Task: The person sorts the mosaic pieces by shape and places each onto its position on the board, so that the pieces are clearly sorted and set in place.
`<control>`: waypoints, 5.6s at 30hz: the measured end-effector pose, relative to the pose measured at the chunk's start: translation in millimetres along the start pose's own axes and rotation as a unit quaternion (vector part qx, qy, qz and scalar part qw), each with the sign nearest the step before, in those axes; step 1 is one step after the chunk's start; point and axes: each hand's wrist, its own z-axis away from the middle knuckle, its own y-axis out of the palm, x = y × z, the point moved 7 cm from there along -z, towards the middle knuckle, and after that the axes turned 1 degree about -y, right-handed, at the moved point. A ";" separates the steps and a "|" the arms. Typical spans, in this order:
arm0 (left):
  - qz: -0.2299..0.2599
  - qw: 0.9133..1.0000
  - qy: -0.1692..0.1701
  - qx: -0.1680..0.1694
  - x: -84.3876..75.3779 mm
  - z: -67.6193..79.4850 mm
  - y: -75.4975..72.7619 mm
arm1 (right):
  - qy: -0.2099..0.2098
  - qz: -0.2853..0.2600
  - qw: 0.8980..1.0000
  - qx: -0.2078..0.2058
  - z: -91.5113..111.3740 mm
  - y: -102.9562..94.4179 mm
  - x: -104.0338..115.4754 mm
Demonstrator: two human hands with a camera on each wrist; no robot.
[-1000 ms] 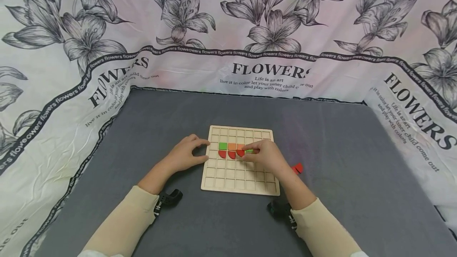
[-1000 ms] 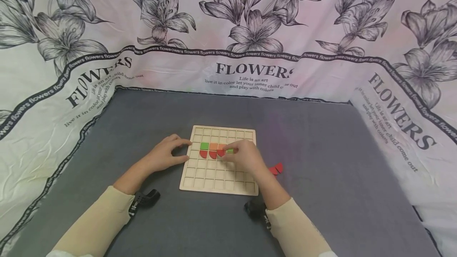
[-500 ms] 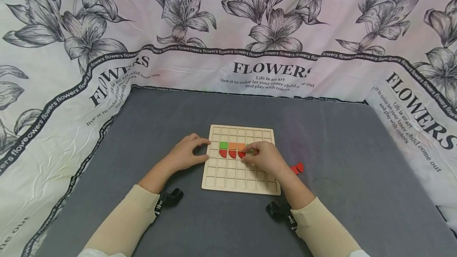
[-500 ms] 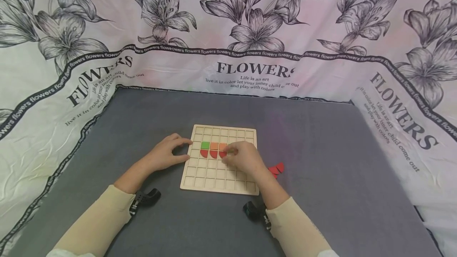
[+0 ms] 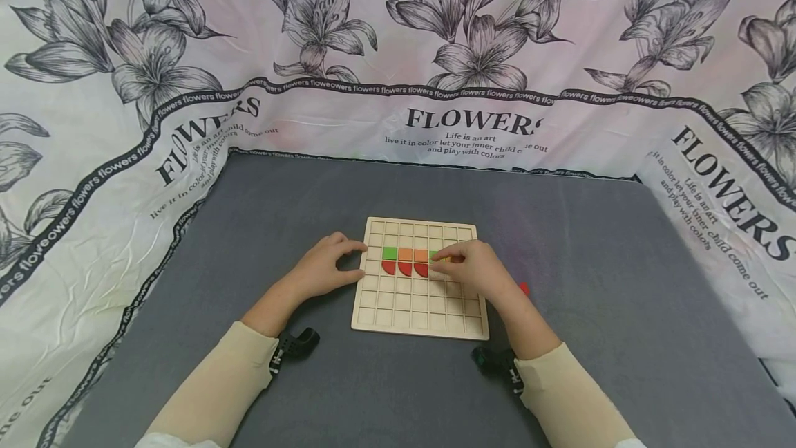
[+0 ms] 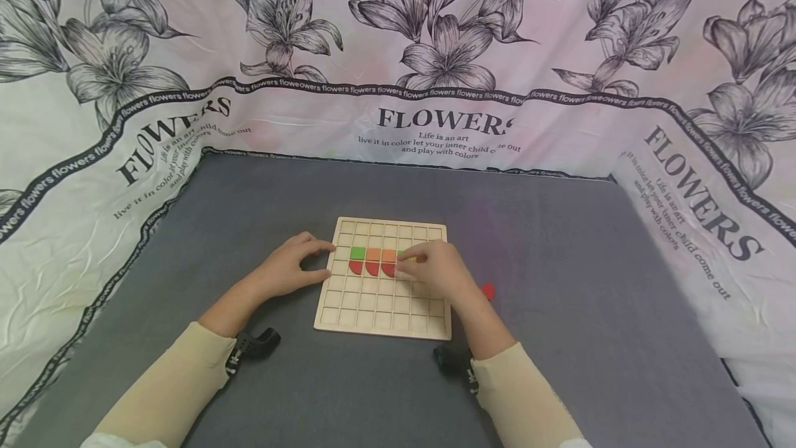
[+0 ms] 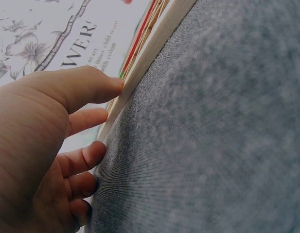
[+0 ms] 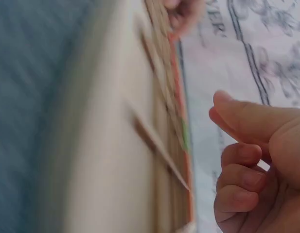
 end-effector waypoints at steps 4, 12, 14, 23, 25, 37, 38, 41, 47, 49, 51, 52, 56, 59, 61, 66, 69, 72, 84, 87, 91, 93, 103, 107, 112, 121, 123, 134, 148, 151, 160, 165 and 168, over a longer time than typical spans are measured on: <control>0.003 1.000 0.001 0.002 0.1 0.5 0.3 | -0.011 -0.002 1.000 -0.003 2.6 -19.4 -2.5; 0.001 1.000 -0.002 0.001 2.7 -3.1 -0.2 | -0.010 -0.018 0.999 -0.025 10.5 -53.2 -9.9; 0.002 1.000 -0.002 0.002 2.5 -3.8 -0.4 | -0.010 -0.011 1.000 -0.027 15.4 -59.1 -12.8; 0.002 1.000 -0.005 0.000 4.4 -0.7 2.5 | 0.005 0.031 0.999 -0.025 39.8 -78.5 -34.3; 0.005 1.000 -0.005 -0.001 3.9 0.5 2.5 | 0.011 0.044 0.999 -0.021 45.2 -82.3 -40.5; 0.004 1.000 -0.002 0.003 -0.1 1.2 0.2 | 0.032 0.025 0.997 0.069 71.8 -76.1 -76.7; 0.004 1.000 -0.002 0.003 -0.3 1.3 0.2 | 0.035 0.024 0.997 0.071 72.4 -75.1 -79.0; 0.004 1.000 -0.003 0.003 -0.2 1.4 0.1 | 0.040 0.026 0.997 0.067 72.4 -73.9 -83.2; 0.004 1.000 -0.007 0.002 0.9 1.1 0.7 | 0.043 0.053 0.996 0.058 70.6 -75.4 -85.5; 0.004 1.000 -0.007 0.002 1.0 1.0 0.7 | 0.034 0.065 0.996 0.055 70.7 -75.7 -84.9; 0.003 1.000 -0.006 0.001 1.3 0.7 0.9 | 0.025 0.073 0.996 0.051 71.3 -76.8 -83.5; 0.003 1.000 -0.005 0.001 1.3 0.6 1.0 | 0.022 0.074 0.996 0.048 71.4 -77.7 -82.9; 0.001 1.000 -0.004 0.001 1.5 0.2 1.3 | 0.016 0.064 0.997 0.026 70.3 -84.1 -77.1; 0.001 1.000 -0.006 0.000 1.7 0.2 1.3 | 0.012 0.052 0.999 0.007 66.9 -88.9 -69.4; 0.001 1.000 -0.006 -0.001 2.1 0.2 1.2 | 0.012 0.043 0.999 -0.006 64.1 -91.0 -65.0; 0.004 1.000 -0.006 0.000 2.5 0.3 1.4 | 0.018 0.015 0.999 -0.030 56.5 -91.8 -57.8; 0.004 1.000 -0.005 0.000 2.7 0.2 1.9 | 0.019 -0.021 0.999 -0.034 52.6 -89.6 -52.8; 0.004 1.000 -0.006 0.000 2.5 0.2 2.2 | 0.019 -0.071 0.997 -0.030 49.2 -85.7 -47.0; 0.002 1.000 -0.009 0.002 2.8 -0.2 1.6 | -0.029 -0.123 0.991 -0.048 29.9 -69.2 -24.8; 0.003 1.000 -0.009 0.003 2.9 -0.2 1.3 | -0.042 -0.123 0.990 -0.053 23.9 -63.5 -20.0; 0.002 1.000 -0.009 0.002 3.0 -0.1 1.3 | -0.042 -0.142 0.988 -0.041 16.2 -51.8 -15.1; 0.003 1.000 -0.008 0.002 2.9 0.1 1.0 | -0.036 -0.153 0.987 -0.031 13.1 -45.1 -13.6; 0.001 1.000 -0.004 0.000 3.0 -0.1 1.2 | -0.012 -0.132 0.991 0.013 -1.4 -15.2 -20.7; 0.003 1.000 -0.002 -0.002 2.8 0.1 1.3 | -0.015 -0.099 0.994 0.042 -2.0 -6.8 -20.5; 0.009 1.000 0.000 -0.004 2.6 0.9 0.4 | -0.026 -0.073 0.995 0.063 -2.0 -1.3 -18.8; 0.007 1.000 -0.002 -0.004 3.3 0.8 0.5 | -0.026 -0.043 0.995 0.083 -4.9 6.8 -20.5; 0.006 1.000 -0.002 -0.004 3.4 0.5 0.8 | -0.026 -0.035 0.996 0.083 -5.0 7.2 -20.8; 0.007 1.000 -0.006 -0.005 4.1 0.1 1.1 | 0.007 0.020 0.999 0.039 -3.5 0.3 -20.7; 0.004 1.000 -0.005 -0.004 1.0 1.0 -0.2 | 0.007 0.062 0.997 0.045 1.4 -4.9 -10.0; 0.003 1.000 -0.003 -0.004 0.7 0.9 -0.1 | -0.012 0.060 0.997 0.038 4.9 -12.9 -5.6; 0.006 1.000 0.002 -0.006 1.0 0.9 1.3 | -0.041 0.046 0.998 -0.010 21.5 -45.2 -11.1; 0.007 1.000 0.003 -0.007 2.3 0.2 1.8 | -0.017 0.057 0.998 -0.027 34.1 -63.6 -23.2; 0.007 1.000 0.001 -0.007 3.0 0.4 2.0 | -0.009 0.067 0.997 -0.023 40.8 -70.2 -32.7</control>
